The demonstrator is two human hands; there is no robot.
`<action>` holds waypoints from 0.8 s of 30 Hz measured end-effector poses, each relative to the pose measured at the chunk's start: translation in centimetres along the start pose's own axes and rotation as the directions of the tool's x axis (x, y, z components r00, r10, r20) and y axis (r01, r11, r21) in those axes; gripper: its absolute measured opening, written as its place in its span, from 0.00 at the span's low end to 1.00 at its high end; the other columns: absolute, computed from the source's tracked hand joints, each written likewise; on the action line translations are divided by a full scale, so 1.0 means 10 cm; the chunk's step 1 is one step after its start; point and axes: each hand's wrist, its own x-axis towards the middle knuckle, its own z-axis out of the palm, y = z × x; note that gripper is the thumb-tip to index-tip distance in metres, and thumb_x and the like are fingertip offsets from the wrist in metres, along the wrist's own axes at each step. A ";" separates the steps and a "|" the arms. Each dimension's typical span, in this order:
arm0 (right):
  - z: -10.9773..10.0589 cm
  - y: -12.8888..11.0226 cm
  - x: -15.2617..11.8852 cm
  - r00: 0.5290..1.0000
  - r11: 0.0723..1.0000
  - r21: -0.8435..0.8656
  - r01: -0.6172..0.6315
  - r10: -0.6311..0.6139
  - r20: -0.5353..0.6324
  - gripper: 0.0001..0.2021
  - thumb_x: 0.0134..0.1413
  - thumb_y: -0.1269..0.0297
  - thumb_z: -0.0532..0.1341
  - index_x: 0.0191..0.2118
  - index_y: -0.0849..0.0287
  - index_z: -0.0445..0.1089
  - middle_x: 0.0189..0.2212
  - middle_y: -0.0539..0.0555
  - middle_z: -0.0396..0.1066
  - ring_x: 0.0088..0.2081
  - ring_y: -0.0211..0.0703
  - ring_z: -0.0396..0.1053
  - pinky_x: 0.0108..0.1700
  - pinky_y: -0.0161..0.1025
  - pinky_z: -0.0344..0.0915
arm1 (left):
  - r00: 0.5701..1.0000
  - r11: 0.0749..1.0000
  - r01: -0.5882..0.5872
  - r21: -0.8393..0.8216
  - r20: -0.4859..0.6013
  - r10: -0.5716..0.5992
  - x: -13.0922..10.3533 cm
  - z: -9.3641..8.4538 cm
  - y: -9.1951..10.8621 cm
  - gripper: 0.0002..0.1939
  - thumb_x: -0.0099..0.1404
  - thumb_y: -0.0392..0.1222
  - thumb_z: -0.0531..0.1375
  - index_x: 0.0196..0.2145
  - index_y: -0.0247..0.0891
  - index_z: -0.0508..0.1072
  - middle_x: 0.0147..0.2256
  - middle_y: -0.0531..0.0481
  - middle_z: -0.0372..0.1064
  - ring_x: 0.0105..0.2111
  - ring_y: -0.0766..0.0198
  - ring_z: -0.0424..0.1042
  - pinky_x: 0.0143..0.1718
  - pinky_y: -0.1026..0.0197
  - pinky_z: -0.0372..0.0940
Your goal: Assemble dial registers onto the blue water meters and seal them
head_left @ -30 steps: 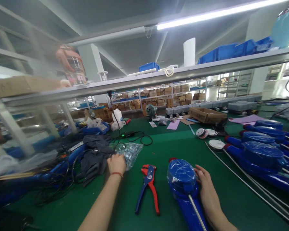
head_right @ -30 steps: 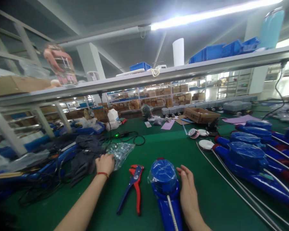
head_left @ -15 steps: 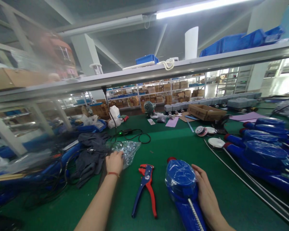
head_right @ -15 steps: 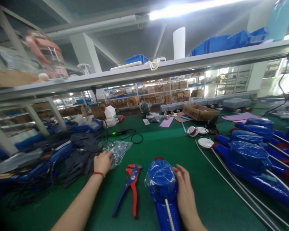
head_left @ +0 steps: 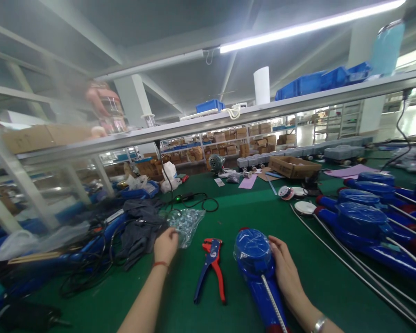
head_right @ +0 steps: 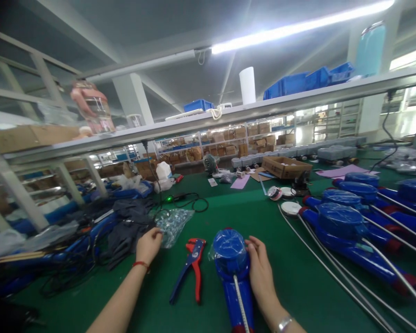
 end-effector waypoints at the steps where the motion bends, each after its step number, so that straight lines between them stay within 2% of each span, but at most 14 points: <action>1: 0.00 0.00 0.00 1.000 1.000 0.008 -0.010 0.010 -0.002 0.27 0.52 0.40 0.51 0.51 0.53 0.64 0.49 0.55 0.70 0.50 0.56 0.65 0.53 0.52 0.59 | 1.000 0.998 0.012 -0.067 -0.022 -0.013 -0.02 -0.04 0.01 0.13 0.62 0.40 0.51 0.36 0.39 0.75 0.31 0.46 0.76 0.33 0.57 0.74 0.33 0.61 0.65; 4: 0.01 0.00 0.00 1.000 0.999 0.037 0.004 -0.003 -0.010 0.26 0.55 0.41 0.50 0.51 0.54 0.63 0.49 0.56 0.69 0.51 0.56 0.65 0.54 0.54 0.58 | 0.995 0.963 -0.029 -0.267 -0.097 0.003 -0.11 -0.21 0.13 0.18 0.66 0.42 0.45 0.37 0.35 0.74 0.33 0.45 0.76 0.34 0.58 0.75 0.34 0.61 0.68; 6: -0.03 -0.02 -0.04 0.988 0.988 0.013 0.152 -0.152 -0.019 0.24 0.58 0.45 0.49 0.52 0.55 0.62 0.50 0.57 0.67 0.53 0.55 0.63 0.56 0.55 0.56 | 0.988 0.927 -0.096 -0.361 -0.151 0.044 -0.24 -0.37 0.30 0.21 0.68 0.48 0.44 0.38 0.33 0.72 0.34 0.43 0.76 0.36 0.58 0.76 0.37 0.61 0.69; 7: -0.06 -0.04 -0.07 0.957 0.957 -0.032 0.288 -0.289 -0.019 0.22 0.59 0.48 0.49 0.53 0.56 0.61 0.51 0.58 0.65 0.54 0.55 0.61 0.57 0.56 0.55 | 0.983 0.911 -0.129 -0.392 -0.172 0.066 -0.34 -0.46 0.41 0.21 0.68 0.50 0.46 0.37 0.33 0.71 0.34 0.43 0.75 0.36 0.58 0.75 0.38 0.61 0.70; 8: -0.11 -0.07 -0.12 0.891 0.887 -0.092 0.452 -0.454 -0.006 0.20 0.60 0.52 0.50 0.54 0.56 0.60 0.52 0.58 0.64 0.56 0.55 0.59 0.58 0.56 0.54 | 0.977 0.895 -0.173 -0.411 -0.186 0.103 -0.47 -0.54 0.54 0.19 0.67 0.52 0.49 0.37 0.34 0.71 0.34 0.44 0.75 0.36 0.58 0.75 0.38 0.61 0.70; 10: -0.22 -0.15 -0.25 0.658 0.634 -0.206 0.745 -0.749 0.073 0.20 0.59 0.61 0.53 0.57 0.54 0.57 0.55 0.58 0.60 0.58 0.54 0.56 0.58 0.56 0.53 | 0.953 0.851 -0.298 -0.433 -0.190 0.237 -0.78 -0.69 0.83 0.13 0.65 0.48 0.54 0.38 0.37 0.72 0.35 0.47 0.74 0.36 0.60 0.74 0.39 0.62 0.69; 11: -0.27 -0.20 -0.33 0.527 0.489 -0.241 0.838 -0.840 0.128 0.22 0.58 0.66 0.54 0.58 0.54 0.56 0.57 0.59 0.58 0.59 0.55 0.54 0.58 0.56 0.53 | 0.905 0.793 -0.425 -0.438 -0.181 0.385 -0.95 -0.75 0.98 0.09 0.66 0.43 0.55 0.39 0.39 0.73 0.35 0.47 0.74 0.37 0.61 0.74 0.39 0.62 0.68; 13: -0.34 -0.31 -0.50 0.324 0.257 -0.271 0.928 -0.915 0.241 0.27 0.54 0.72 0.56 0.60 0.54 0.54 0.58 0.59 0.57 0.60 0.55 0.53 0.60 0.56 0.50 | 0.731 0.598 -0.641 -0.480 -0.145 0.667 -1.29 -0.83 1.25 0.09 0.66 0.34 0.55 0.42 0.42 0.72 0.36 0.49 0.73 0.37 0.64 0.73 0.39 0.64 0.67; 15: -0.35 -0.39 -0.62 0.228 0.129 -0.283 0.951 -0.908 0.353 0.27 0.53 0.73 0.56 0.59 0.55 0.55 0.54 0.57 0.64 0.59 0.53 0.55 0.62 0.56 0.43 | 0.616 0.456 -0.692 -0.559 -0.129 0.777 -1.54 -0.86 1.44 0.14 0.65 0.29 0.54 0.45 0.44 0.70 0.34 0.52 0.72 0.34 0.67 0.72 0.38 0.66 0.66; 16: -0.34 -0.43 -0.65 0.215 0.104 -0.284 0.953 -0.895 0.392 0.24 0.54 0.73 0.57 0.57 0.55 0.58 0.49 0.55 0.69 0.56 0.51 0.58 0.62 0.55 0.40 | 0.609 0.430 -0.679 -0.595 -0.130 0.782 -1.62 -0.84 1.49 0.15 0.65 0.29 0.54 0.46 0.45 0.68 0.34 0.52 0.72 0.34 0.67 0.72 0.37 0.66 0.66; 17: -0.33 -0.46 -0.66 0.227 0.113 -0.285 0.952 -0.885 0.406 0.19 0.56 0.73 0.57 0.53 0.53 0.62 0.42 0.52 0.72 0.51 0.49 0.63 0.62 0.54 0.39 | 0.631 0.430 -0.652 -0.624 -0.132 0.764 -1.65 -0.82 1.50 0.16 0.65 0.29 0.54 0.47 0.45 0.67 0.33 0.53 0.72 0.33 0.68 0.72 0.37 0.66 0.66; 20: -0.33 -0.52 -0.56 0.361 0.262 -0.308 0.915 -0.872 0.331 0.09 0.60 0.73 0.53 0.38 0.52 0.68 0.27 0.46 0.70 0.35 0.41 0.65 0.55 0.49 0.46 | 0.728 0.528 -0.582 -0.618 -0.108 0.676 -1.57 -0.73 1.39 0.12 0.66 0.32 0.55 0.45 0.46 0.68 0.34 0.53 0.72 0.35 0.66 0.72 0.37 0.65 0.67; 22: -0.38 -0.54 -0.45 0.447 0.350 -0.350 0.869 -0.860 0.248 0.10 0.62 0.72 0.51 0.34 0.54 0.67 0.27 0.47 0.67 0.33 0.41 0.64 0.51 0.48 0.49 | 0.769 0.627 -0.567 -0.534 -0.069 0.636 -1.42 -0.68 1.25 0.09 0.66 0.36 0.56 0.42 0.45 0.71 0.36 0.52 0.72 0.37 0.64 0.72 0.39 0.62 0.67; 24: -0.43 -0.55 -0.37 0.488 0.385 -0.404 0.830 -0.852 0.190 0.09 0.63 0.70 0.51 0.34 0.54 0.67 0.29 0.49 0.68 0.35 0.42 0.64 0.51 0.49 0.49 | 0.798 0.718 -0.538 -0.442 0.007 0.602 -1.30 -0.66 1.13 0.07 0.66 0.40 0.56 0.40 0.44 0.73 0.38 0.50 0.73 0.39 0.61 0.72 0.41 0.59 0.66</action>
